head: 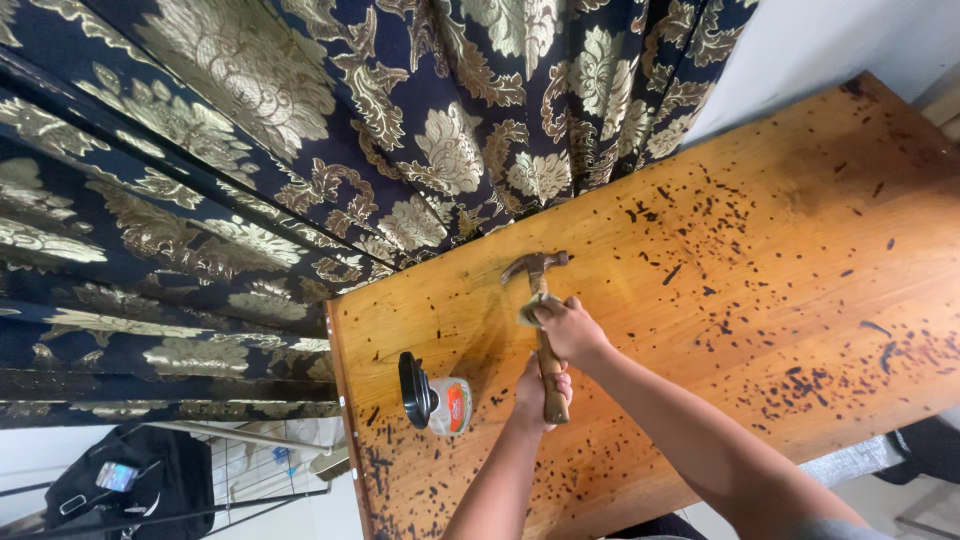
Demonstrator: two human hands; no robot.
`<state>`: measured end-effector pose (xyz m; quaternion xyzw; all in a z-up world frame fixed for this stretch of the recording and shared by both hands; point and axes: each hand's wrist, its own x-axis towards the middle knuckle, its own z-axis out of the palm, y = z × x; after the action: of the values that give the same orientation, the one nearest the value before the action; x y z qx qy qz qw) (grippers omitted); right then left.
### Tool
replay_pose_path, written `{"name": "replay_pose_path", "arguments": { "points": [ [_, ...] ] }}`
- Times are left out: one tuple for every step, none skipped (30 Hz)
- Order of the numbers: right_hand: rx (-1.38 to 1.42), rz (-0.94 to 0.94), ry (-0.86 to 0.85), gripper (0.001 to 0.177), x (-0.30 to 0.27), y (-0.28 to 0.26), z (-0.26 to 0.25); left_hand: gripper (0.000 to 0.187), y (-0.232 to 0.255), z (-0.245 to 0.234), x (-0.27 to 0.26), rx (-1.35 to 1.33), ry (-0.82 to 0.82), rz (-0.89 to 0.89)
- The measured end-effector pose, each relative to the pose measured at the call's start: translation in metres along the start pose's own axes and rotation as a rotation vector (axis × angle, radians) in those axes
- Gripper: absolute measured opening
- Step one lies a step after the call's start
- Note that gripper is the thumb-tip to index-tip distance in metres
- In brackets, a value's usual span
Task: The person sprays a cleaning solution onto a wooden table and wipes the surface with a cloth. They then pick up a hammer and wipe it with the same cloth before placing it back on the table.
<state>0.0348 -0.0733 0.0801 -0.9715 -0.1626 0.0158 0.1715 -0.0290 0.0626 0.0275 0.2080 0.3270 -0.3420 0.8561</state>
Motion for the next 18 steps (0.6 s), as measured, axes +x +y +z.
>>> {"name": "replay_pose_path", "arguments": {
  "points": [
    [0.009,0.038,-0.03,0.037,0.007,-0.001,-0.004,0.049,0.001,0.001,0.001,0.007,-0.013,0.002],
    [0.023,0.051,-0.03,0.038,0.013,-0.003,-0.008,0.05,0.001,0.001,0.001,0.012,-0.027,0.004],
    [0.037,0.064,-0.03,0.04,0.017,-0.006,-0.012,0.049,0.001,0.002,0.001,0.028,-0.01,0.016],
    [0.052,0.076,-0.03,0.042,0.019,-0.009,-0.015,0.049,0.0,0.003,0.0,0.044,0.008,0.029],
    [0.019,0.078,-0.055,0.038,0.02,-0.012,-0.016,0.049,0.001,0.005,0.0,0.059,0.026,0.042],
    [-0.015,0.081,-0.081,0.034,0.021,-0.015,-0.015,0.049,0.002,0.005,-0.001,0.061,0.025,0.038],
    [-0.049,0.083,-0.107,0.031,0.021,-0.017,-0.014,0.05,0.004,0.005,-0.002,0.063,0.023,0.035],
    [-0.035,0.061,-0.084,0.034,0.019,-0.018,-0.013,0.05,0.004,0.005,-0.003,0.068,0.021,0.03],
    [-0.021,0.038,-0.062,0.038,0.016,-0.018,-0.012,0.05,0.004,0.005,-0.004,0.066,0.024,0.026],
    [-0.007,0.015,-0.038,0.042,0.014,-0.018,-0.011,0.05,0.005,0.005,-0.004,0.064,0.026,0.023],
    [0.0,0.007,-0.047,0.042,0.012,-0.018,-0.011,0.05,0.006,0.005,-0.005,0.063,0.029,0.019],
    [0.007,0.0,-0.057,0.041,0.008,-0.017,-0.01,0.049,0.006,0.005,-0.006,0.057,0.027,0.022],
    [0.014,-0.007,-0.066,0.041,0.005,-0.016,-0.009,0.048,0.006,0.006,-0.006,0.051,0.025,0.025],
    [-0.024,-0.072,-0.039,0.041,0.0,-0.014,-0.01,0.047,0.006,0.006,-0.007,0.047,0.022,0.028],
    [-0.062,-0.137,-0.012,0.041,-0.006,-0.012,-0.012,0.048,0.005,0.006,-0.008,0.054,0.034,0.037],
    [-0.103,-0.202,0.017,0.041,-0.009,-0.011,-0.014,0.049,0.003,0.007,-0.008,0.061,0.043,0.047],
    [-0.073,-0.16,-0.006,0.043,-0.012,-0.011,-0.018,0.05,0.002,0.008,-0.007,0.068,0.051,0.056],
    [-0.041,-0.116,-0.03,0.045,-0.017,-0.012,-0.022,0.05,0.001,0.008,-0.006,0.05,0.041,0.05]
  ]
}}
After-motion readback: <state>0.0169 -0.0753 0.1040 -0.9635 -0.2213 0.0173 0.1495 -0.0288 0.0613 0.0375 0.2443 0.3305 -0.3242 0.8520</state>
